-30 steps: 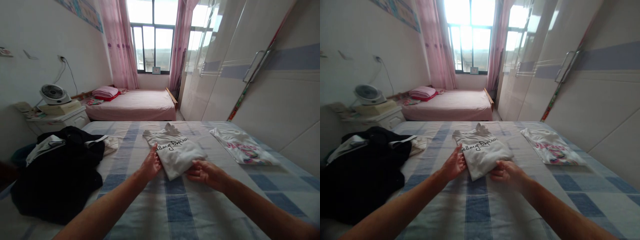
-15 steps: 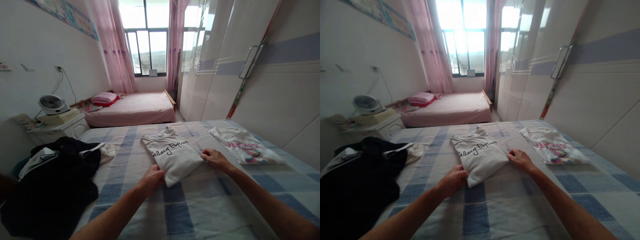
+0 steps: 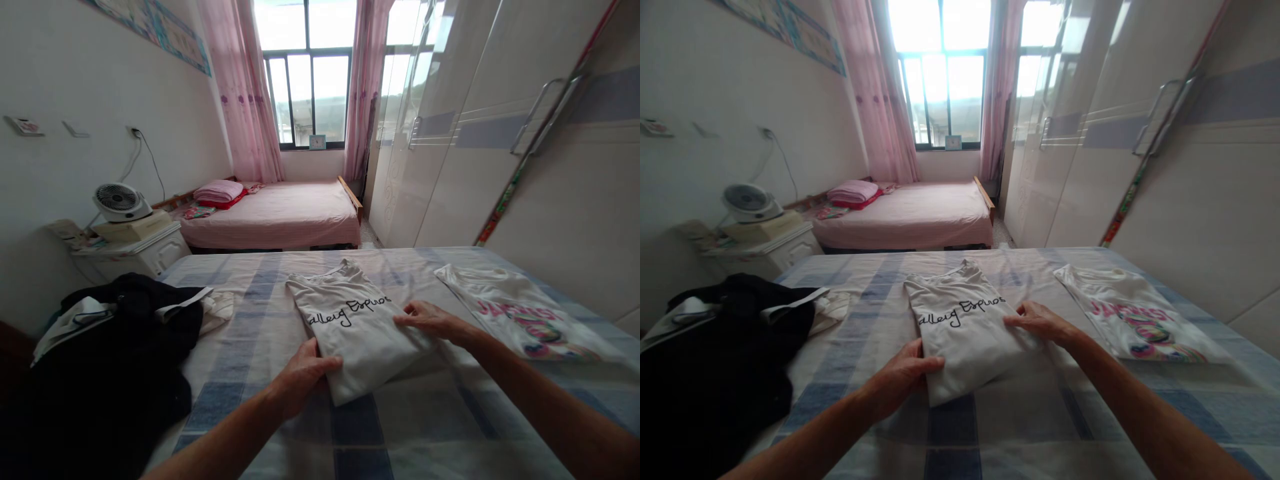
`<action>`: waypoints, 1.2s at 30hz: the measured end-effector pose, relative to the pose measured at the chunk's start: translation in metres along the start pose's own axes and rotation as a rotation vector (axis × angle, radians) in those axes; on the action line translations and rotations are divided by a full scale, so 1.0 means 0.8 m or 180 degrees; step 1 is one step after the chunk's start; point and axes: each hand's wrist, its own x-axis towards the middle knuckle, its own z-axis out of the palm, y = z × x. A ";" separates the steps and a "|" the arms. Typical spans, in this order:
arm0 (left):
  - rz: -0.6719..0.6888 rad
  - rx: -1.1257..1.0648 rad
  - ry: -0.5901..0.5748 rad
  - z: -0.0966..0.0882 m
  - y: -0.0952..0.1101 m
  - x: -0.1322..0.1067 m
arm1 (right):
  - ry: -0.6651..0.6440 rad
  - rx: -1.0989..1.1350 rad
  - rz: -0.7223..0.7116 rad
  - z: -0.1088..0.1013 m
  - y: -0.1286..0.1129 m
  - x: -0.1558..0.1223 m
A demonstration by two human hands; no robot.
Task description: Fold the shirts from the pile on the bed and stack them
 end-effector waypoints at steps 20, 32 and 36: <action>0.1783 0.4349 0.1512 -0.041 0.063 0.003 | 0.1205 -0.0498 -0.0798 -0.012 -0.017 -0.013; 0.1699 0.4968 0.1035 -0.019 0.005 0.078 | 0.1328 -0.1282 -0.1345 0.037 -0.046 0.129; 0.1576 0.4994 0.1036 -0.020 0.006 0.080 | 0.1633 -0.0788 -0.1315 0.045 -0.036 0.143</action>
